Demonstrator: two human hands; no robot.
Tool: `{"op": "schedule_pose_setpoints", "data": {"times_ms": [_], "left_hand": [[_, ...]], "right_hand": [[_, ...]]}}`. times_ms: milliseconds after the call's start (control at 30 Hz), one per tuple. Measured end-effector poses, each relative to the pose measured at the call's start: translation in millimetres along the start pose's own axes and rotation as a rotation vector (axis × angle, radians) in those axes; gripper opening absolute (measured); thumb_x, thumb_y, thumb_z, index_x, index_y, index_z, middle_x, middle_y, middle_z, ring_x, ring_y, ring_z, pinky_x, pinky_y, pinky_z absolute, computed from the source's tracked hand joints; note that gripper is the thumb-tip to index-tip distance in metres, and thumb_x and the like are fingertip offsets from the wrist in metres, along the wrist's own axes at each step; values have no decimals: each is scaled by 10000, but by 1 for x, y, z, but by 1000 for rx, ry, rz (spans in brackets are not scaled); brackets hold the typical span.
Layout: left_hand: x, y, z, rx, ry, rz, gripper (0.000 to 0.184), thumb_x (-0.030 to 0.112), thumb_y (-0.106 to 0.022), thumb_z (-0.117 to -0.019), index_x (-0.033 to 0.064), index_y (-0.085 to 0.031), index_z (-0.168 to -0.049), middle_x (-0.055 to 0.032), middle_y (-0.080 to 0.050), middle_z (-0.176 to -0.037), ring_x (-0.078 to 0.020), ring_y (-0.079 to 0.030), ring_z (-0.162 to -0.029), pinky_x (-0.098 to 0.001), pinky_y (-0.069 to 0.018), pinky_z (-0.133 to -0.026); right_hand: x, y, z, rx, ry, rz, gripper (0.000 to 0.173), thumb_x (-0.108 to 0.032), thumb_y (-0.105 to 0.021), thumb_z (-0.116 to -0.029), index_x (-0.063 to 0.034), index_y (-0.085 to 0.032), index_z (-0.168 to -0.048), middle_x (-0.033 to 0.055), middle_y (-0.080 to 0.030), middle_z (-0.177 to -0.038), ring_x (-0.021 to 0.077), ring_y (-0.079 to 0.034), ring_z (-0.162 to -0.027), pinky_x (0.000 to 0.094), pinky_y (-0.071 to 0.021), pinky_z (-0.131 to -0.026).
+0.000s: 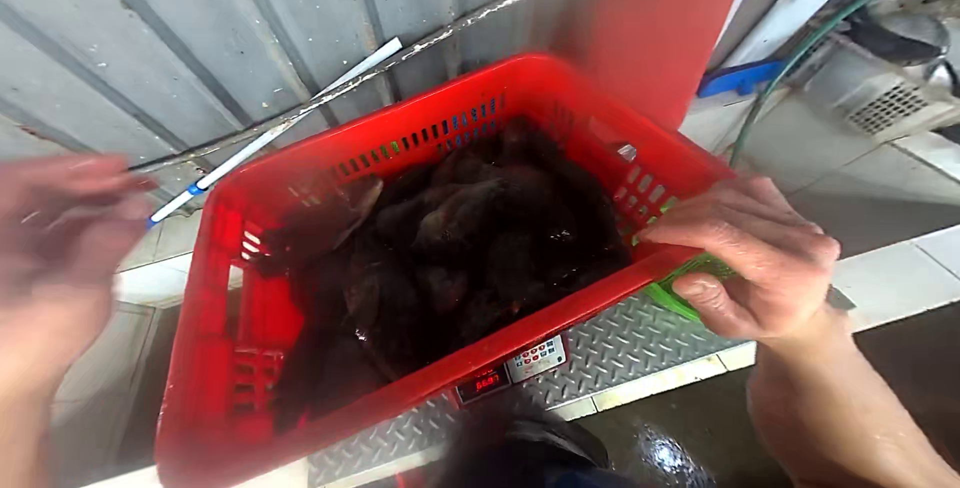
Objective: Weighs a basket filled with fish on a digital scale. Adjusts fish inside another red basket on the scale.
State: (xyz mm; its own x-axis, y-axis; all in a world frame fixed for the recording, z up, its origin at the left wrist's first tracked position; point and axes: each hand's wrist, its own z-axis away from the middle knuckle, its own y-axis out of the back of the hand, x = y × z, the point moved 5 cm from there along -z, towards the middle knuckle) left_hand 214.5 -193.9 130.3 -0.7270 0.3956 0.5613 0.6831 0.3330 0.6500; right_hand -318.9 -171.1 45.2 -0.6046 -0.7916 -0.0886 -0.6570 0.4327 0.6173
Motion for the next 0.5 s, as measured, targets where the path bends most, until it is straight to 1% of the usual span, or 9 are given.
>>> {"op": "schedule_pose_setpoints", "data": {"times_ms": [67,100,167,233,267,333,400,467,500], "left_hand": [[59,-67,-40,-236,-142,-68,365,245,-641,-980,40,-608,-1281,-34,-695,-1193,-37,-675,-1034,-268,-565,-943],[72,-108,-54,-391,-165,-110,349,214,-657,-966,57,-640,-1277,-58,-714,-1180,-92,-697,-1024,-326,-579,-933],[63,-188,-74,-740,-138,-202,419,119,-706,-950,56,-613,-1353,-135,-692,-1261,-253,-690,-1138,-491,-544,-1024],[45,-243,-84,-964,-140,-283,512,50,-776,-861,38,-609,-1344,-189,-687,-1213,-346,-668,-1120,-587,-520,-982],[41,-257,-88,-1047,-130,-330,537,15,-791,-831,36,-605,-1335,-200,-679,-1193,-366,-659,-1106,-598,-517,-959],[41,-270,-94,-1187,-93,-371,552,-45,-799,-804,28,-586,-1309,-196,-671,-1154,-354,-666,-1056,-566,-542,-914],[46,-273,-89,-1339,-1,-283,622,-23,-855,-773,30,-596,-1336,-158,-685,-1166,-287,-668,-1065,-488,-539,-959],[46,-279,-79,-1424,100,-188,510,-20,-894,-708,33,-678,-1166,-106,-728,-996,-213,-701,-900,-411,-579,-839],[47,-283,-75,-1453,137,-154,458,-28,-893,-700,23,-687,-1106,-100,-722,-940,-199,-697,-842,-388,-581,-795]], "right_hand": [[0,-2,-3,30,4,6,526,-517,-434,-1051,-103,-753,-993,67,-748,-927,179,-668,-962,415,-457,-949],[-1,-3,-4,46,0,8,523,-511,-439,-1053,-98,-752,-978,66,-744,-908,175,-664,-937,412,-456,-941],[-4,-3,-5,81,-14,5,514,-502,-449,-1055,-95,-744,-949,58,-730,-861,166,-654,-880,408,-461,-921],[-4,-1,-3,99,-26,-31,501,-485,-463,-1056,-94,-756,-942,50,-735,-857,161,-656,-870,410,-469,-921],[-2,0,-1,103,-27,-55,494,-477,-473,-1055,-94,-765,-946,48,-741,-865,159,-660,-875,407,-476,-918],[0,2,2,99,-27,-83,469,-462,-489,-1057,-95,-767,-973,42,-744,-895,158,-665,-909,400,-486,-936],[0,3,6,93,-27,-101,437,-448,-520,-1051,-93,-767,-987,40,-742,-908,157,-658,-929,392,-471,-943],[1,4,6,86,-19,-102,431,-448,-529,-1048,-94,-769,-989,37,-743,-914,159,-658,-941,392,-471,-951],[2,5,7,82,-12,-105,437,-452,-527,-1048,-94,-770,-990,40,-745,-919,163,-661,-947,392,-473,-949]]}}
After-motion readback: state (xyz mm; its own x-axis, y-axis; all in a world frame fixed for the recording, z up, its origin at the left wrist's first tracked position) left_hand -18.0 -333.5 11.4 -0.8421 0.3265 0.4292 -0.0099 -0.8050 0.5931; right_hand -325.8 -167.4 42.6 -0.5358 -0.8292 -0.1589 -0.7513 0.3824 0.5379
